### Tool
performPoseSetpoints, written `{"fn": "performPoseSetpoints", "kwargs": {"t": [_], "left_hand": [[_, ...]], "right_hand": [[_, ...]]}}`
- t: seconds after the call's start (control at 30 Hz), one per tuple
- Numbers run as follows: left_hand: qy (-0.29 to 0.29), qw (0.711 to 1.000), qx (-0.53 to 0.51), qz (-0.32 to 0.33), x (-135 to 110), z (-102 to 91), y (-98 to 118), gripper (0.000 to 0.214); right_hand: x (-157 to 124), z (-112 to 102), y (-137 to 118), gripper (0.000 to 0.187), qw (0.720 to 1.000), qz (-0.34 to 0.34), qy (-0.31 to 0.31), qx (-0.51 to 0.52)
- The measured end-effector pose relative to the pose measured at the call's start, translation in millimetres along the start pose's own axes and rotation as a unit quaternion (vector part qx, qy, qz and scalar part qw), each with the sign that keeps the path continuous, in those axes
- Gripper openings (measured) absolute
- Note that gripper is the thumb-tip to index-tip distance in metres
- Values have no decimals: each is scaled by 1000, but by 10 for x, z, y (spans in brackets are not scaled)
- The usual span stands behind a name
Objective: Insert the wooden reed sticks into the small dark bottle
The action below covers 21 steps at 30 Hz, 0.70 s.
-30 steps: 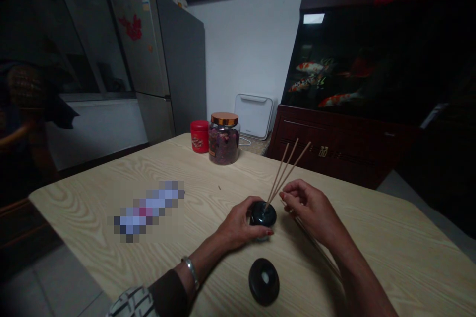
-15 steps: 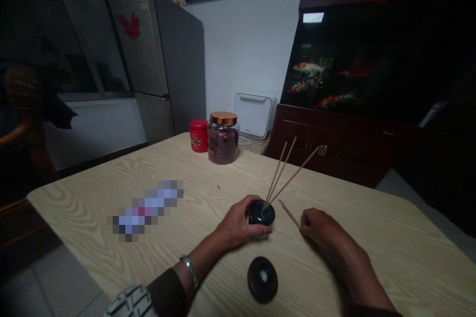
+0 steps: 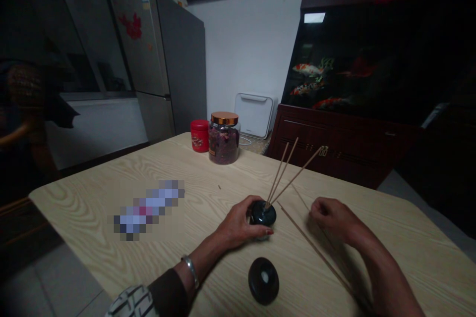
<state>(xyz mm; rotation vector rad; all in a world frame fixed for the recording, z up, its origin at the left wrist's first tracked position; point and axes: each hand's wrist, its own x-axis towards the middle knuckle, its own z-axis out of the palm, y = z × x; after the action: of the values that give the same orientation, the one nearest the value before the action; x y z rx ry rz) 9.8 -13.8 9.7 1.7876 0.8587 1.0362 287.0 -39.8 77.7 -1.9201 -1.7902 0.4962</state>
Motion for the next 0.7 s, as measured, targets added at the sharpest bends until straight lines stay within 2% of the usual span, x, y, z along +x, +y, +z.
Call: {"fn": "performPoseSetpoints", "kwargs": {"t": [0.07,0.1,0.17,0.23,0.27,0.33,0.4,0.5,0.7], "left_hand": [[0,1000,0,0,-1,-2,-9,68],[-1,1000,1,0,-2,-3,-12,68],[-3,1000,6,-1,-2,-5,-13,68],[-1,1000,9,-1,-1,-4,-13,67],[-1,1000,9,-1,1,-3,-12,67],[-1,1000,6,-2,4,-1,-12,67],[-1,1000,3,-4,5,0,-12,68],[-3,1000,4,-6,1,-3,-5,68],[0,1000,8,-8,-4,-4,0,71]], "right_hand": [[-49,-205,-63,22,982,-18,75,173],[-79,-289,-115,25,957,-21,122,262],[-144,-389,-266,29,890,-22,210,404],[-202,-394,-462,27,829,-37,260,493],[-225,-368,-563,25,811,-51,275,514],[-252,-287,-738,22,793,-75,302,524],[-257,-200,-849,22,789,-92,324,514],[-240,-95,-900,21,800,-111,338,483],[-212,128,-938,24,867,-117,285,392]]}}
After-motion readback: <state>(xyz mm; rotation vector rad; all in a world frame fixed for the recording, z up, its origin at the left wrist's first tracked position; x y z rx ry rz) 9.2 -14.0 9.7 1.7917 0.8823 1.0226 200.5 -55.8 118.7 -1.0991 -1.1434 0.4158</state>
